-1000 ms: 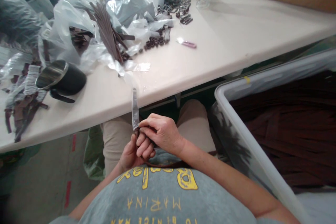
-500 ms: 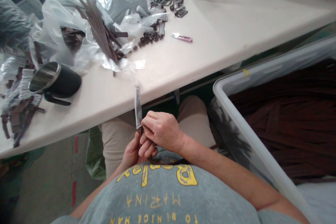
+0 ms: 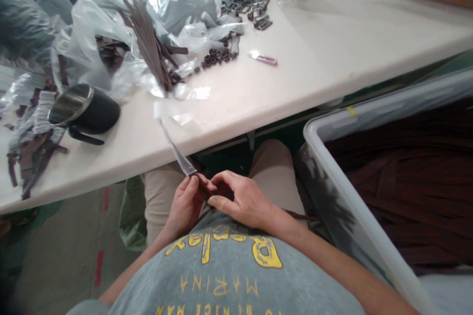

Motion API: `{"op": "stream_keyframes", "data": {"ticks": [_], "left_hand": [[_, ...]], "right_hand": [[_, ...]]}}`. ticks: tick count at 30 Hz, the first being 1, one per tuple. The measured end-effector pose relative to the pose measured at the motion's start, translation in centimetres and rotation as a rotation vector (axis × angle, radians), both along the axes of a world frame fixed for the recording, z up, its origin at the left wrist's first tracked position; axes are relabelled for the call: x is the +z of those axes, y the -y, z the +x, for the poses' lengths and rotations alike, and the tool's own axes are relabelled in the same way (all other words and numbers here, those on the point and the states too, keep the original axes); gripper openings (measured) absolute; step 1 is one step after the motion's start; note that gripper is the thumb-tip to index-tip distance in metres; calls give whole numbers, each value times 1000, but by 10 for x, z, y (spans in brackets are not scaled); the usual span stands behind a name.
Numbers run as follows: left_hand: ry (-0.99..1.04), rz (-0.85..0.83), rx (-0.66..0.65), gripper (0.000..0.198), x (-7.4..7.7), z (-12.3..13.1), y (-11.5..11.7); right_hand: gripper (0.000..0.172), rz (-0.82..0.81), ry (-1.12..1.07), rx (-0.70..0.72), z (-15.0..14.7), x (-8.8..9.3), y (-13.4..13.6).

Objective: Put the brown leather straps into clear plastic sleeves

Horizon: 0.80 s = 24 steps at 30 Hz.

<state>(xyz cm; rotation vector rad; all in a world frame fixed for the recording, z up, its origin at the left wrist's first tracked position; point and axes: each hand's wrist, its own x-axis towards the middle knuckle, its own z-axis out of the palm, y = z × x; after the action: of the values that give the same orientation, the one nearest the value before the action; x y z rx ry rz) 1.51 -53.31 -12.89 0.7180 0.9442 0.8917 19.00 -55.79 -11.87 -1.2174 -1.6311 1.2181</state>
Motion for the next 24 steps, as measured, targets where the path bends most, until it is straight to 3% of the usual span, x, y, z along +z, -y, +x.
{"op": "stream_keyframes", "data": {"ticks": [2, 5, 10, 16, 19, 24], "left_hand": [[-94, 37, -20, 28, -3, -1, -3], [-119, 18, -16, 28, -11, 0, -3], [75, -159, 122, 52, -11, 2, -7], [133, -316, 224, 45, -7, -1, -13], [120, -322, 194, 41, -12, 2, -5], [131, -212, 25, 29, -10, 10, 6]], "right_hand": [[31, -118, 69, 23, 3, -2, 5], [19, -171, 136, -30, 6, -7, 9], [20, -180, 62, -85, 8, -15, 14], [21, -121, 191, -134, 3, -21, 19], [21, -105, 201, -161, -4, -21, 18], [22, -132, 109, -129, -14, -11, 3]]}}
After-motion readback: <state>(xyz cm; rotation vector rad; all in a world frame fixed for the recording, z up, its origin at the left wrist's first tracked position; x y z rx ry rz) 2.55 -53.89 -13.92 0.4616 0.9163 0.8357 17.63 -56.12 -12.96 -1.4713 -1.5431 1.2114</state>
